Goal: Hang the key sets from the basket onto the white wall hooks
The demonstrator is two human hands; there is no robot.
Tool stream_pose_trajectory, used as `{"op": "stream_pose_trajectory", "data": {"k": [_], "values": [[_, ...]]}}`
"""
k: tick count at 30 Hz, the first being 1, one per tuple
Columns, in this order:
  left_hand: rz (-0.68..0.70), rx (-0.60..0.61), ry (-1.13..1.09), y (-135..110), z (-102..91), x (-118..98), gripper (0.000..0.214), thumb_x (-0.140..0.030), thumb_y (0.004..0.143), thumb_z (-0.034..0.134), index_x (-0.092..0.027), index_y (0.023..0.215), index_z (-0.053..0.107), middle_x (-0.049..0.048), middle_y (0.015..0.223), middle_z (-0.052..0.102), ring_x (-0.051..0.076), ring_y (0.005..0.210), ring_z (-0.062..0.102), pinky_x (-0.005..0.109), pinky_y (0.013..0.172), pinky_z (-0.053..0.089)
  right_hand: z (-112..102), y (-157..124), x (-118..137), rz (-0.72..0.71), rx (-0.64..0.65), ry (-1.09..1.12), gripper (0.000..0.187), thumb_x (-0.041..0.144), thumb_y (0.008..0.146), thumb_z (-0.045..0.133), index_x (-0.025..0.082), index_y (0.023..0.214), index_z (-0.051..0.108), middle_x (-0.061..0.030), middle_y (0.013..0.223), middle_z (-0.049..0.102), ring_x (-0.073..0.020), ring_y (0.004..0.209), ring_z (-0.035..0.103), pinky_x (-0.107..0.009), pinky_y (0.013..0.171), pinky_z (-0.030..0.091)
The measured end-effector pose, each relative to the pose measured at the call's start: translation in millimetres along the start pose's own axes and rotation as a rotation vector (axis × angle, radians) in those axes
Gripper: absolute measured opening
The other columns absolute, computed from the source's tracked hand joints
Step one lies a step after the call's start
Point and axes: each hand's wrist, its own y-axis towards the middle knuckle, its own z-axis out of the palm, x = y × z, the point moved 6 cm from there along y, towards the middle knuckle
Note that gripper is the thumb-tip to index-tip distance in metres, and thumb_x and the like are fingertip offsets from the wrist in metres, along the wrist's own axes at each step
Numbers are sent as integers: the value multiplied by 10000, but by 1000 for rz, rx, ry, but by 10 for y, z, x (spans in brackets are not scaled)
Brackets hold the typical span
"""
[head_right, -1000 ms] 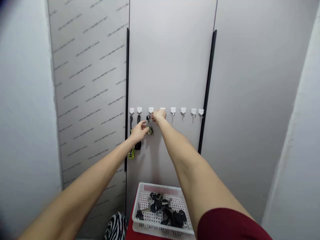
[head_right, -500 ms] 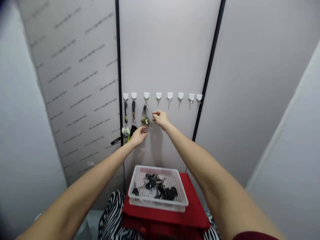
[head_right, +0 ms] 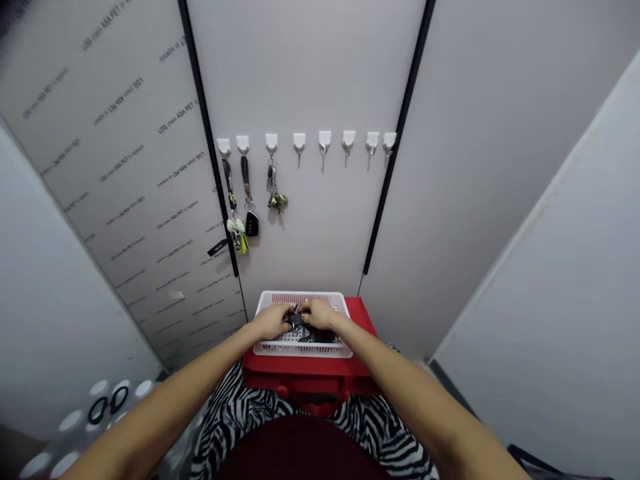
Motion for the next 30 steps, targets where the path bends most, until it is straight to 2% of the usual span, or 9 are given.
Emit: {"op": "stream_pose_trajectory", "data": {"k": [2, 4, 8, 14, 18, 22, 24, 27, 30], "values": [[-2, 20, -3, -25, 4, -9, 417, -309, 553, 505, -197, 951, 449, 69, 950, 489, 208, 850, 458, 288, 704, 357, -27, -21, -38, 34, 11, 11, 240, 137, 572, 443, 172, 771, 573, -6, 693, 580, -112, 616, 496, -194, 566, 358], [2, 41, -5, -42, 19, -15, 455, -316, 526, 530, -205, 959, 442, 62, 954, 485, 209, 847, 459, 285, 697, 358, -99, -51, -104, 75, -59, 63, 198, 122, 557, 450, 149, 710, 573, -7, 650, 570, -105, 589, 484, -188, 548, 352], [11, 23, -12, -35, 26, -13, 368, -237, 555, 502, -206, 920, 470, 46, 880, 522, 181, 804, 476, 254, 673, 358, -284, -121, -307, 228, -242, 403, 146, 123, 590, 415, 130, 683, 527, 23, 516, 502, -62, 446, 420, -173, 462, 330], [48, -71, -140, 2, -18, 9, 211, -189, 645, 394, -176, 801, 536, 30, 756, 571, 132, 718, 495, 209, 637, 354, -472, -224, -349, 303, -249, 917, 71, 114, 582, 429, 145, 637, 460, 65, 450, 419, -22, 343, 352, -146, 373, 298], [7, -97, -202, 1, -48, 31, 222, -158, 665, 350, -168, 752, 554, 23, 729, 579, 108, 687, 497, 187, 619, 349, -527, -291, -299, 314, -234, 1027, 69, 114, 588, 421, 144, 640, 456, 62, 446, 427, -18, 326, 351, -145, 364, 301], [46, -11, -156, -29, -7, -29, 277, -264, 581, 484, -192, 846, 526, 4, 732, 571, 122, 658, 495, 189, 560, 343, -518, -297, -304, 324, -206, 954, 76, 130, 613, 402, 144, 661, 460, 57, 457, 424, -20, 331, 340, -161, 389, 323], [44, 23, -135, -36, 20, -32, 326, -242, 555, 501, -197, 878, 510, 0, 713, 572, 122, 634, 494, 189, 541, 338, -524, -292, -327, 337, -192, 799, 118, 137, 629, 378, 146, 692, 478, 37, 495, 448, -36, 371, 372, -187, 431, 350], [23, 34, -117, -19, 39, -6, 247, -141, 590, 417, -178, 800, 542, 6, 649, 572, 111, 601, 493, 186, 542, 335, -590, -291, -299, 312, -211, 295, 178, 125, 601, 403, 143, 722, 533, -35, 640, 521, -106, 570, 472, -247, 576, 373], [-2, 13, -122, 10, 30, 18, 229, -101, 590, 387, -164, 730, 557, 18, 652, 575, 112, 619, 495, 188, 563, 337, -612, -301, -88, 169, -298, -161, 260, 146, 572, 451, 166, 808, 558, -95, 924, 495, -203, 857, 430, -316, 728, 320]]}}
